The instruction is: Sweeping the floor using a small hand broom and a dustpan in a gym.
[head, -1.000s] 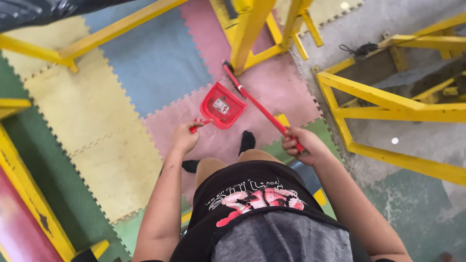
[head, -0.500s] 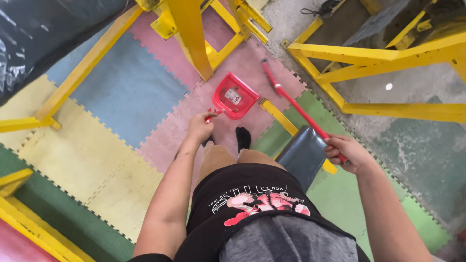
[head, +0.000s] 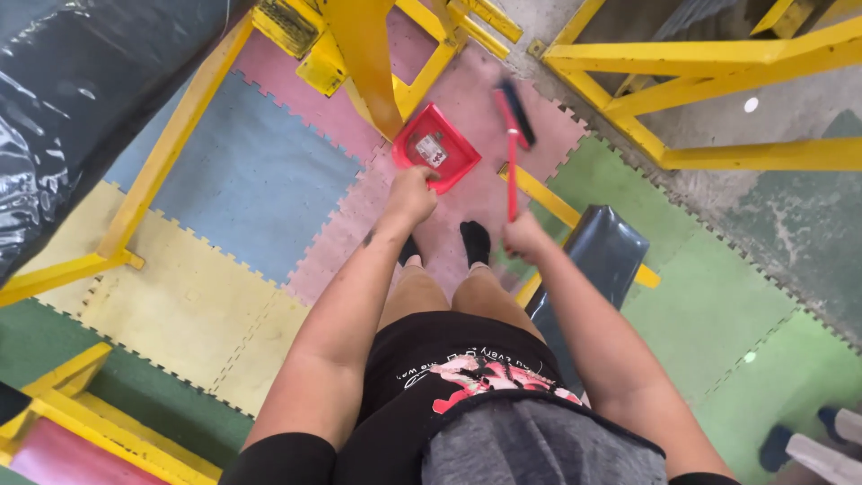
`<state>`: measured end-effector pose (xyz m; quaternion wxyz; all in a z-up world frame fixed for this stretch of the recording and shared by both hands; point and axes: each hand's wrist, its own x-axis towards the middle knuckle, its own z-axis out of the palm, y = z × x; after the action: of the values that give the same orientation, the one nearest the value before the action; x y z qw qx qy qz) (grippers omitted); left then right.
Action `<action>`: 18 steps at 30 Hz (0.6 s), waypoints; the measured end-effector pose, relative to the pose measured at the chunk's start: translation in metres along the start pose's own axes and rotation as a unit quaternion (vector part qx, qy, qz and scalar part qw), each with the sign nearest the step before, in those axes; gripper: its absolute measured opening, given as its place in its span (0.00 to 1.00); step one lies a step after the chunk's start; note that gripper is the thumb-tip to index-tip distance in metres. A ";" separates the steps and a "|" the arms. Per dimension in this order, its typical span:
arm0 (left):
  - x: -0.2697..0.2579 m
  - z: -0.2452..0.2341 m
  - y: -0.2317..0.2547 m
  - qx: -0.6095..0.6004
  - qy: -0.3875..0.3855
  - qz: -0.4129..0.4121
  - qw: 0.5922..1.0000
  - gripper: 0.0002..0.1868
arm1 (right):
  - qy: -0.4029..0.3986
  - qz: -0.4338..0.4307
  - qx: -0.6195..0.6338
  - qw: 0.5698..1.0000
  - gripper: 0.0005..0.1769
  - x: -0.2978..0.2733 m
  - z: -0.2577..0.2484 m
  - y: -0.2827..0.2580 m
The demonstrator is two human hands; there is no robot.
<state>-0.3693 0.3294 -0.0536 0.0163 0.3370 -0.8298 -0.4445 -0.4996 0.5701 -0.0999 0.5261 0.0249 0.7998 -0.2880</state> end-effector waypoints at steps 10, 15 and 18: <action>0.035 -0.017 -0.009 -0.001 -0.032 -0.019 0.999 0.15 | -0.082 0.038 0.140 0.986 0.30 -0.111 -0.058 -0.043; 0.038 -0.023 0.006 -0.001 -0.053 -0.042 0.998 0.15 | 0.023 0.021 0.066 0.997 0.28 -0.092 -0.069 -0.068; 0.039 -0.022 0.007 -0.008 -0.057 -0.042 0.997 0.16 | 0.062 -0.009 0.000 0.998 0.23 -0.023 -0.030 -0.042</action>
<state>-0.3964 0.2933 -0.0454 -0.0471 0.3455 -0.8108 -0.4702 -0.5285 0.5555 -0.0535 0.4733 0.0355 0.8309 -0.2905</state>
